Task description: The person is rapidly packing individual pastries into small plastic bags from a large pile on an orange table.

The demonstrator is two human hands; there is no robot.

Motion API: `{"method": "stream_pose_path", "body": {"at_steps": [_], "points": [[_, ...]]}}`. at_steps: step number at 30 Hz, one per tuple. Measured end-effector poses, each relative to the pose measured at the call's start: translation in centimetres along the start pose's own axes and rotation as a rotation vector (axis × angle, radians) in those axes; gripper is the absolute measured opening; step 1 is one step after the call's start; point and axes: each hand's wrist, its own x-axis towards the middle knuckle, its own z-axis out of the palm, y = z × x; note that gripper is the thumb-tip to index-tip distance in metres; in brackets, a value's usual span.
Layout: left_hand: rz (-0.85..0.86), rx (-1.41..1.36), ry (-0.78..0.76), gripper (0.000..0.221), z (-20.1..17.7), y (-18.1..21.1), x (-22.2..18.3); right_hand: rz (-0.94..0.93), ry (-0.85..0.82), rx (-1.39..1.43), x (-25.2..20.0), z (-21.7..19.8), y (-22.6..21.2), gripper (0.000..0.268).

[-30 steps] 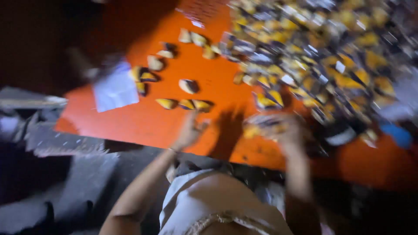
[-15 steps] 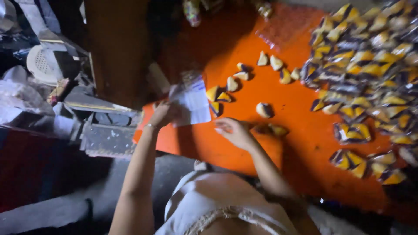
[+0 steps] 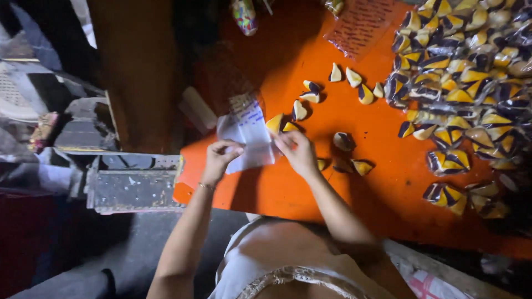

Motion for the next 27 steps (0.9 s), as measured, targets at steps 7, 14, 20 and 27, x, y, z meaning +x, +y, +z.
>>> {"method": "stream_pose_path", "body": {"at_steps": [7,14,20,27], "points": [[-0.036,0.296,-0.069,0.016,10.2,8.3,-2.2,0.100,-0.306,0.267,-3.7,-6.5,0.5,0.009],[-0.020,-0.311,-0.356,0.036,9.4,13.2,-8.1,0.206,-0.298,0.468,-2.6,-8.5,6.0,0.010],[-0.575,0.655,0.230,0.022,11.3,10.7,-11.1,-0.389,-0.363,-0.072,1.6,-2.9,9.4,0.049],[-0.696,0.030,0.399,0.027,13.1,17.8,-12.9,-0.349,-0.327,-0.194,7.0,-5.1,13.2,0.041]]}}
